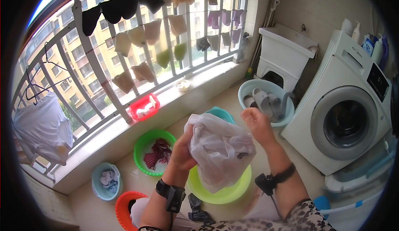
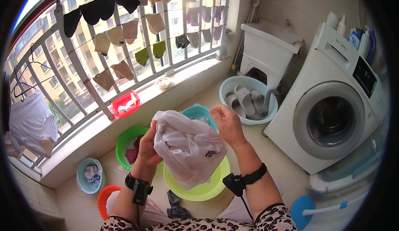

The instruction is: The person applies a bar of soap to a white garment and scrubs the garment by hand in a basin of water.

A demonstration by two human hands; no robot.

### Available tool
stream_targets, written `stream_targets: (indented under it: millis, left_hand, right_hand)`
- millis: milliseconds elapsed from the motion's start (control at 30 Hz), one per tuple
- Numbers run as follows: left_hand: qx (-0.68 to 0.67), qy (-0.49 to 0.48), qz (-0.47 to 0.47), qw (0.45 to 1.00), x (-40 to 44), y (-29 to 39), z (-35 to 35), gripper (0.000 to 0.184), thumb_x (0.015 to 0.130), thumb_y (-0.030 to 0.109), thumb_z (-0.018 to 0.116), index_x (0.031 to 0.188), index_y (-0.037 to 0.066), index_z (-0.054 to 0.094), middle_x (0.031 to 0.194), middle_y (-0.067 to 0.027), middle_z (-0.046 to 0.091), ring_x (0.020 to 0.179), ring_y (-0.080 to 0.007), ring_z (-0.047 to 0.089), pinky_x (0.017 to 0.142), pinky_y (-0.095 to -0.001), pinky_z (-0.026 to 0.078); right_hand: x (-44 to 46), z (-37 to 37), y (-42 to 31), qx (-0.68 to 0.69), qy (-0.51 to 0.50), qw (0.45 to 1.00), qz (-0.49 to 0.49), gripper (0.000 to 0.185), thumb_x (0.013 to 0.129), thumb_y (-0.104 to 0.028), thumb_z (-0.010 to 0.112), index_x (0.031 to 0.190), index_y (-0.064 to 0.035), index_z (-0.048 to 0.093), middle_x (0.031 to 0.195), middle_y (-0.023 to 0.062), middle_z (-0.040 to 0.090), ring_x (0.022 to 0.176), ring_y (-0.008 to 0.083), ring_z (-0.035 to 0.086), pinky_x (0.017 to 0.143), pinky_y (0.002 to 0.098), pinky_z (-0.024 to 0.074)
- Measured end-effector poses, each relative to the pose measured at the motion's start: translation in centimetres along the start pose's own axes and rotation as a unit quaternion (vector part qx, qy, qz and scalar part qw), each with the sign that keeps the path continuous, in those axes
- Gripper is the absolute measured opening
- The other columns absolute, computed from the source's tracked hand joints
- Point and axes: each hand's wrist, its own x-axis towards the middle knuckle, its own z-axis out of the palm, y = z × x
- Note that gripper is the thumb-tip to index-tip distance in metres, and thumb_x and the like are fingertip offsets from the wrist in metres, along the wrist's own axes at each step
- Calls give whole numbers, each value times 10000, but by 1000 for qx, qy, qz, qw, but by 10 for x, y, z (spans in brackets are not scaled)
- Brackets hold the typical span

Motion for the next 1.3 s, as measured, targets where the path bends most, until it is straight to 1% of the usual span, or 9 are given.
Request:
stream_targets:
  millis: [133,267,400,500,600,733,933,1167,1300]
  left_hand:
    - [-31,-10,-32,999,5,-5,-6,508,950,418,398,1261,17,423,1207,-121,530,1083,-251,537,950,-380,420]
    - [24,3,-31,999,3,-6,-4,494,952,402,397,1263,18,420,1205,-124,526,1095,-256,529,948,-389,420]
    - [57,17,-9,998,-1,5,-2,491,956,399,383,1264,19,420,1199,-125,531,1090,-258,532,950,-393,418]
    - [43,9,-7,999,-4,11,-1,497,957,405,373,1264,17,419,1196,-124,534,1085,-256,535,949,-392,417]
    - [61,10,-15,998,-3,6,3,485,954,390,389,1251,10,437,1175,-117,553,1054,-237,555,934,-375,431]
    - [94,38,-10,995,-1,2,-4,465,939,370,434,1229,7,465,1140,-111,576,1017,-218,573,913,-360,445]
    - [160,94,59,981,-4,27,-17,339,889,233,548,1139,6,514,1045,-92,597,942,-199,592,851,-333,474]
    - [16,195,127,972,-3,63,-39,248,893,146,547,1072,-21,511,984,-139,607,902,-261,613,830,-400,509]
    - [73,224,151,960,-9,80,-36,225,883,123,551,1048,-27,522,970,-140,603,864,-259,616,801,-392,514]
  right_hand:
    - [-20,3,-34,198,-177,960,86,295,881,-289,595,956,-5,622,891,68,638,809,120,585,727,275,481]
    - [-28,11,-33,169,-332,919,131,291,874,-253,606,991,14,613,938,64,633,850,133,592,766,273,475]
    - [-21,14,-8,399,-234,862,206,272,870,-178,597,1064,12,581,946,92,627,880,153,596,815,282,463]
    - [-14,9,-17,390,-115,903,141,222,870,-137,581,1038,7,581,978,100,624,884,166,602,832,290,466]
    - [-29,26,-30,128,-238,962,32,184,869,-170,581,927,4,596,962,97,629,872,167,608,769,310,499]
    - [-29,37,-7,-71,-55,991,-97,141,842,-135,565,899,-9,596,836,93,643,743,182,621,658,317,497]
    - [-2,-32,-42,308,108,945,34,81,882,-122,475,902,-59,522,765,-30,504,640,44,434,599,198,395]
    - [-16,-43,-64,24,-153,988,-13,307,777,-202,700,981,-4,583,846,45,602,785,112,544,704,263,450]
    - [-19,-36,-53,-164,-50,978,-119,213,819,-177,669,939,-9,618,772,12,625,734,132,576,703,269,460]
